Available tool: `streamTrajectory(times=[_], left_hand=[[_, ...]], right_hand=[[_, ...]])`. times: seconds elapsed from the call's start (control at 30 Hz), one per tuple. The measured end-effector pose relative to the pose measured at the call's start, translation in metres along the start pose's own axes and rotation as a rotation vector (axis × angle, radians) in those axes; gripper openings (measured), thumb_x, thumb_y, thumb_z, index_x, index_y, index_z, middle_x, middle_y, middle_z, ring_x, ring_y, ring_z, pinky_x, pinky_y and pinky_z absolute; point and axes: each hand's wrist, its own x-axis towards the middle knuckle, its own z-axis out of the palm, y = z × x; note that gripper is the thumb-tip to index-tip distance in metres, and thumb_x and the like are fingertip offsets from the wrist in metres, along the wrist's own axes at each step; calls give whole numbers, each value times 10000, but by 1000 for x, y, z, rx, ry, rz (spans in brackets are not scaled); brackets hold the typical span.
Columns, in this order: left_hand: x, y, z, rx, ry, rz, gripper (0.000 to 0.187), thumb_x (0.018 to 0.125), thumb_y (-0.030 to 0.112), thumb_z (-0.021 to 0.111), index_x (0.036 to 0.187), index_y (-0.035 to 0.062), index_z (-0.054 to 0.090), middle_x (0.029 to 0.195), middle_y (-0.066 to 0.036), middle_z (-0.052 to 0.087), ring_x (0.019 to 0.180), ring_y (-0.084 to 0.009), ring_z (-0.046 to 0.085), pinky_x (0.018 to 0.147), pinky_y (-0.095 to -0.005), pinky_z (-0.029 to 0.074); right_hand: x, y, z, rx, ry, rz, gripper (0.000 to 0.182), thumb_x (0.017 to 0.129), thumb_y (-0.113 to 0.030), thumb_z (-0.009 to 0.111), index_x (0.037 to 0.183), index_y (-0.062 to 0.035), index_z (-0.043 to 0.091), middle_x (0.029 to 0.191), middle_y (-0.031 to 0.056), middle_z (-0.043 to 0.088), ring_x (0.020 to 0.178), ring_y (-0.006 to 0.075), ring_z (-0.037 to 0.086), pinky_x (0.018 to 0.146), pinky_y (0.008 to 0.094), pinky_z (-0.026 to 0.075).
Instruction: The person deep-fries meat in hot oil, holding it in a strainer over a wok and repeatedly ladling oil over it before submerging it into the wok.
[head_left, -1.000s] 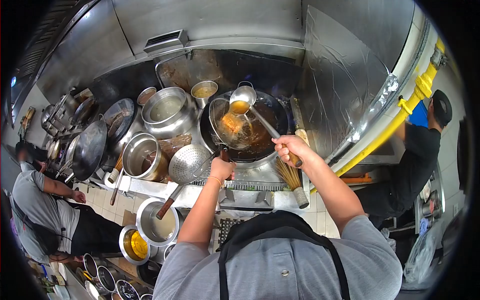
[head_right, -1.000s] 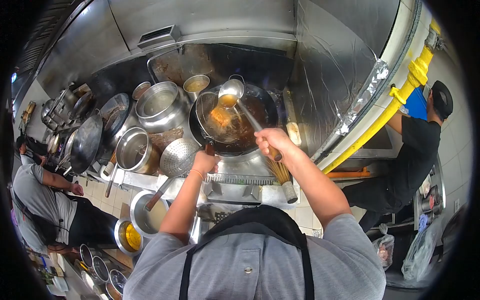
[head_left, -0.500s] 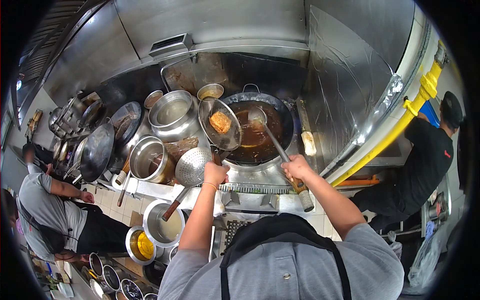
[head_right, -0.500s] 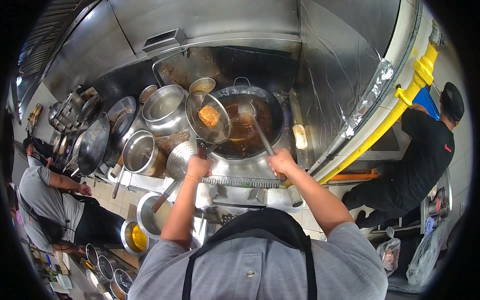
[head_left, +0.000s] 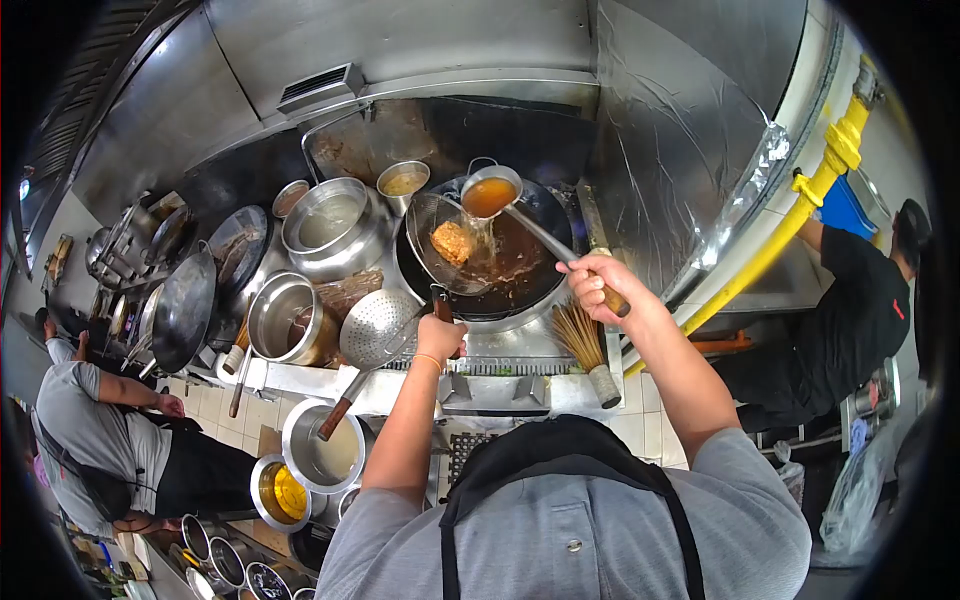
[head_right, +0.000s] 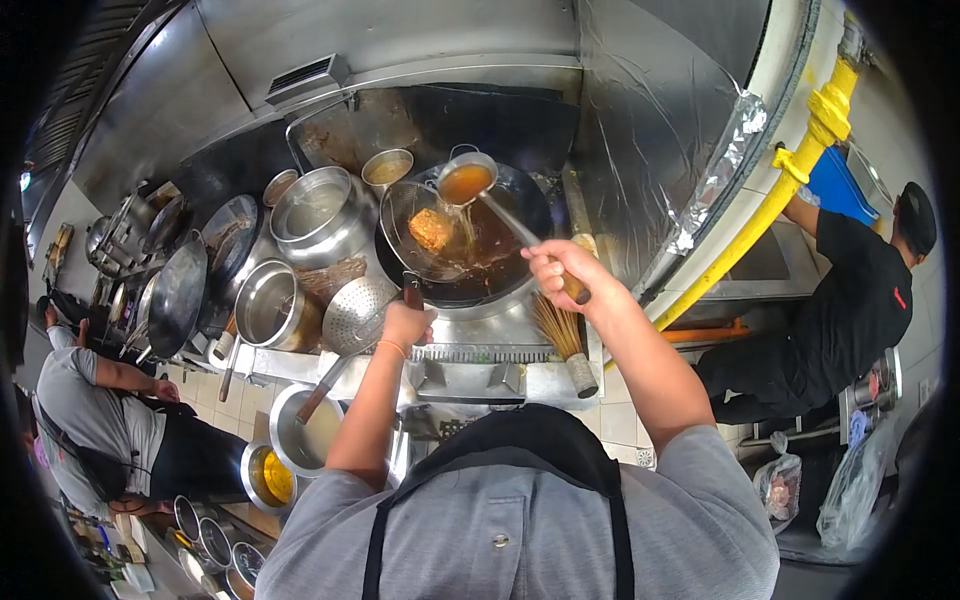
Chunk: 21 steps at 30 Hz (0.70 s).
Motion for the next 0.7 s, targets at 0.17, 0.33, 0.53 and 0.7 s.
streamTrajectory(times=[0.17, 0.33, 0.53, 0.7], left_hand=[[-1, 7, 11, -36, -38, 15, 171, 735, 5, 647, 806, -81, 517, 561, -102, 540, 418, -191, 546, 368, -329, 471], [-2, 10, 13, -18, -75, -15, 190, 742, -2, 646, 851, -62, 503, 614, -99, 546, 429, -170, 543, 361, -314, 470], [-5, 9, 7, -11, -60, -18, 198, 731, 18, 656, 828, -69, 507, 612, -95, 548, 431, -173, 549, 363, -312, 468], [-10, 8, -6, -7, -50, -21, 163, 720, 29, 649, 765, -60, 520, 560, -98, 551, 416, -181, 552, 367, -309, 464]], right_hand=[[8, -3, 25, -71, 49, -43, 202, 867, -88, 509, 1049, -17, 457, 597, -37, 411, 388, 15, 349, 308, 170, 277], [18, 4, 35, -171, 56, -55, 165, 856, -88, 519, 724, -78, 420, 590, -22, 432, 399, 40, 371, 336, 194, 307], [26, 21, 28, -397, 161, -183, 149, 837, -69, 547, 714, -49, 464, 580, 9, 454, 412, 72, 400, 354, 230, 323], [35, 27, 6, -782, 231, -275, 67, 819, -48, 566, 841, -37, 504, 591, 17, 479, 402, 87, 418, 334, 260, 347]])
